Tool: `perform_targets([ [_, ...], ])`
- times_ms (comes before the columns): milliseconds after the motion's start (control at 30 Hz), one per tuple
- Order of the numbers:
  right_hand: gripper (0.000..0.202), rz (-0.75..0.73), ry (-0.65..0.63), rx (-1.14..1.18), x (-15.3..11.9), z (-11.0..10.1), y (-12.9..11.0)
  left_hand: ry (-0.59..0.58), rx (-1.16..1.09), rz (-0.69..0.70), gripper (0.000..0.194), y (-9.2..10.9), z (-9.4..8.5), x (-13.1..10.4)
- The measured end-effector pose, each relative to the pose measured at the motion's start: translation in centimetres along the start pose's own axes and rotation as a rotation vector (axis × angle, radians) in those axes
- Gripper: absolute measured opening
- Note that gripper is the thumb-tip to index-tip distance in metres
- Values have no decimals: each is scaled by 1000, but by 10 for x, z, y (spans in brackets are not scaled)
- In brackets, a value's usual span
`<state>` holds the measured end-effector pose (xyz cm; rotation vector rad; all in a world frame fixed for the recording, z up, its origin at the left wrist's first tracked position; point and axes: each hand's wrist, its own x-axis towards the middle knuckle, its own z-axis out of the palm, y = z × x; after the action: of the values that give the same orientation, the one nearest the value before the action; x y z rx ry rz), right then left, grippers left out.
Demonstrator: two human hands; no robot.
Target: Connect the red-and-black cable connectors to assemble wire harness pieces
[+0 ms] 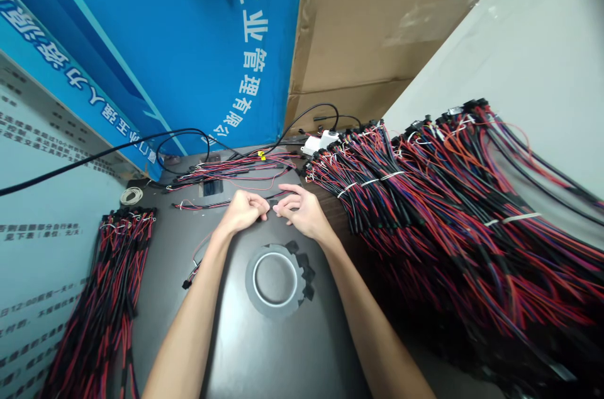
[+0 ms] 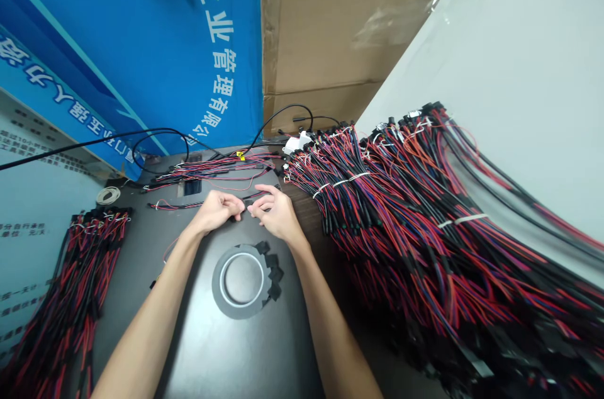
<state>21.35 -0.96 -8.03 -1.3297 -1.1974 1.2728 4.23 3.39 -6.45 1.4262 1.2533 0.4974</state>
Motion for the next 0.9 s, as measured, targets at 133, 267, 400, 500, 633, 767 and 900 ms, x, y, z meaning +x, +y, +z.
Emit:
perform_targets([
  [133, 70, -1, -4, 6, -1, 0, -1, 3, 10, 1, 16, -1, 0, -1],
  [267, 69, 14, 19, -8, 0, 2, -2, 2, 8, 2, 16, 0, 0, -1],
  [400, 65, 41, 56, -18, 1, 6, -2, -2, 6, 12, 15, 0, 1, -1],
  [500, 64, 39, 78, -16, 2, 8, 0, 2, 7, 4, 14, 0, 1, 0],
  [633, 58, 21, 115, -38, 3, 9, 3, 6, 6, -12, 12, -2, 2, 2],
  [767, 53, 26, 137, -54, 3, 11, 4, 5, 7, -12, 11, -4, 2, 3],
  [900, 51, 23, 151, -82, 3, 12, 4, 8, 21, 4, 11, -5, 2, 3],
])
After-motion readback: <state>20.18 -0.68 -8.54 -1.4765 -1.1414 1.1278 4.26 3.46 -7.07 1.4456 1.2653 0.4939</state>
